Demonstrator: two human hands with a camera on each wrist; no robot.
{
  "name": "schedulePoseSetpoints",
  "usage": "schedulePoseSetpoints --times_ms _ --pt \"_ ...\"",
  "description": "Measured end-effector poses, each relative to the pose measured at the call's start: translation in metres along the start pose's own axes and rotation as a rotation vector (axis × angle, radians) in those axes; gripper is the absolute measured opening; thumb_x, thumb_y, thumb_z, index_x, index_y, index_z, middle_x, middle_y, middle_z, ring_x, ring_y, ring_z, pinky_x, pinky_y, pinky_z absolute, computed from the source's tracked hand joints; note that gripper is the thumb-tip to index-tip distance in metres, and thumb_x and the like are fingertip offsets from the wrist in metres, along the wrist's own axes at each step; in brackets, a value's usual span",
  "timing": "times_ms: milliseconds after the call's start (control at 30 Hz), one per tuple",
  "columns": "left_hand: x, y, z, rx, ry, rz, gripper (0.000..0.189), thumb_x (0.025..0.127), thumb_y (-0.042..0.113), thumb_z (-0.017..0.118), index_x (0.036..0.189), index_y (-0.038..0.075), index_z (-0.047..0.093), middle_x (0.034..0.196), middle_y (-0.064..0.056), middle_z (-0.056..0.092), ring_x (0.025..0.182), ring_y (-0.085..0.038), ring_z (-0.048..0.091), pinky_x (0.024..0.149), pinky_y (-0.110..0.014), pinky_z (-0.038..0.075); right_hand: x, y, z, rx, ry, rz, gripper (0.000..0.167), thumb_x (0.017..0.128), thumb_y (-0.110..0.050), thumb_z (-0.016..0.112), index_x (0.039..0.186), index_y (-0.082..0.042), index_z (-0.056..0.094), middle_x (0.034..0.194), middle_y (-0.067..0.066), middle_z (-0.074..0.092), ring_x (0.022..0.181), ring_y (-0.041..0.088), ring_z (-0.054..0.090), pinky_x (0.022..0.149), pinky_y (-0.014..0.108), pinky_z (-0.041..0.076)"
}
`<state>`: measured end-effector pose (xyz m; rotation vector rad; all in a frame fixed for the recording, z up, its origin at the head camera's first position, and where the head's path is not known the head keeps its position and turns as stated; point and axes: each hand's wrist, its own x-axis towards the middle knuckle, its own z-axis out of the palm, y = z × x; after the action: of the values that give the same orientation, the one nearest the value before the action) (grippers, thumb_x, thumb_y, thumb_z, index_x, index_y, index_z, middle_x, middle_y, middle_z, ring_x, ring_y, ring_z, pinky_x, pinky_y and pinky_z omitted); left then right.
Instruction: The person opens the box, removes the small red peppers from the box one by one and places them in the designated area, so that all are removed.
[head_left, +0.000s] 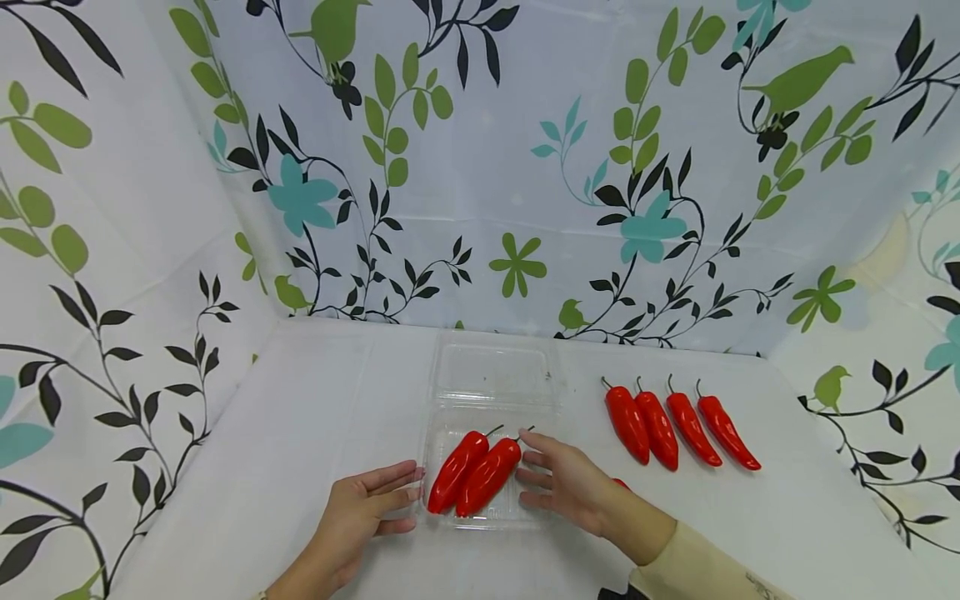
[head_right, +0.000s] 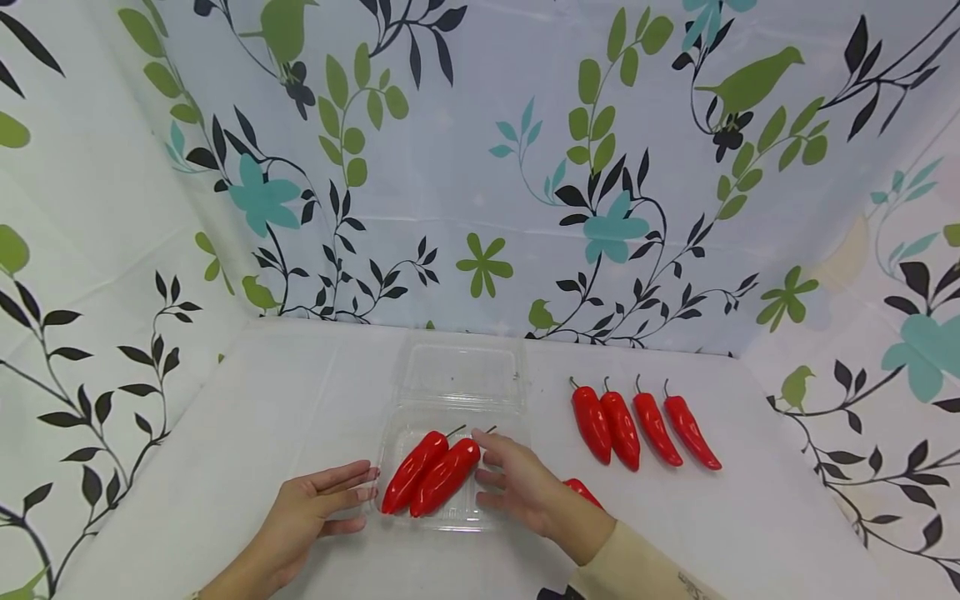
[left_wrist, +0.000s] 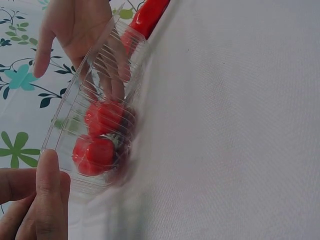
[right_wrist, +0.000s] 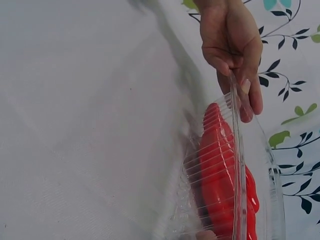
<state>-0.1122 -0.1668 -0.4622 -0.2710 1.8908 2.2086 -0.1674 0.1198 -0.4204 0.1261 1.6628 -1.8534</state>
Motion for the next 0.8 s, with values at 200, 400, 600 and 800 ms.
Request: schedulePoseSetpoints --times_ms 200,400,600,800 --pt "0.000 0.000 0.000 0.000 0.001 -0.005 0.049 0.090 0.003 0.073 0.136 -0.009 0.057 0.129 -0.020 0.066 0.107 -0.024 0.070 0.076 -0.040 0.063 0.005 -0.001 0.002 -0.026 0.006 -0.001 0.088 0.099 -0.048 0.058 0.157 0.001 0.013 0.157 0.033 0.023 0.140 0.054 0.031 0.106 0.061 0.044" --pt "-0.001 0.000 0.001 0.004 0.002 -0.003 0.050 0.091 0.003 0.072 0.137 -0.010 0.056 0.130 -0.021 0.065 0.109 -0.028 0.069 0.076 -0.040 0.063 0.008 0.001 0.005 -0.023 0.003 -0.013 0.083 0.099 -0.045 0.059 0.155 0.002 0.020 0.153 0.029 0.031 0.138 0.050 0.034 0.107 0.059 0.043" --pt "0.000 -0.001 0.001 0.008 0.006 -0.001 0.049 0.092 0.002 0.071 0.137 -0.010 0.055 0.131 -0.021 0.064 0.109 -0.028 0.070 0.077 -0.041 0.063 0.013 0.005 0.004 -0.003 0.031 -0.033 0.072 0.099 -0.041 0.061 0.149 0.003 0.033 0.145 0.025 0.042 0.133 0.042 0.043 0.109 0.055 0.043" --pt "0.000 -0.001 0.001 0.013 0.013 -0.001 0.049 0.092 0.002 0.070 0.137 -0.011 0.055 0.131 -0.022 0.064 0.109 -0.028 0.070 0.076 -0.042 0.063 0.018 0.007 0.004 0.010 0.049 -0.071 0.066 0.099 -0.031 0.064 0.145 0.008 0.038 0.145 0.023 0.044 0.132 0.040 0.047 0.108 0.053 0.045"
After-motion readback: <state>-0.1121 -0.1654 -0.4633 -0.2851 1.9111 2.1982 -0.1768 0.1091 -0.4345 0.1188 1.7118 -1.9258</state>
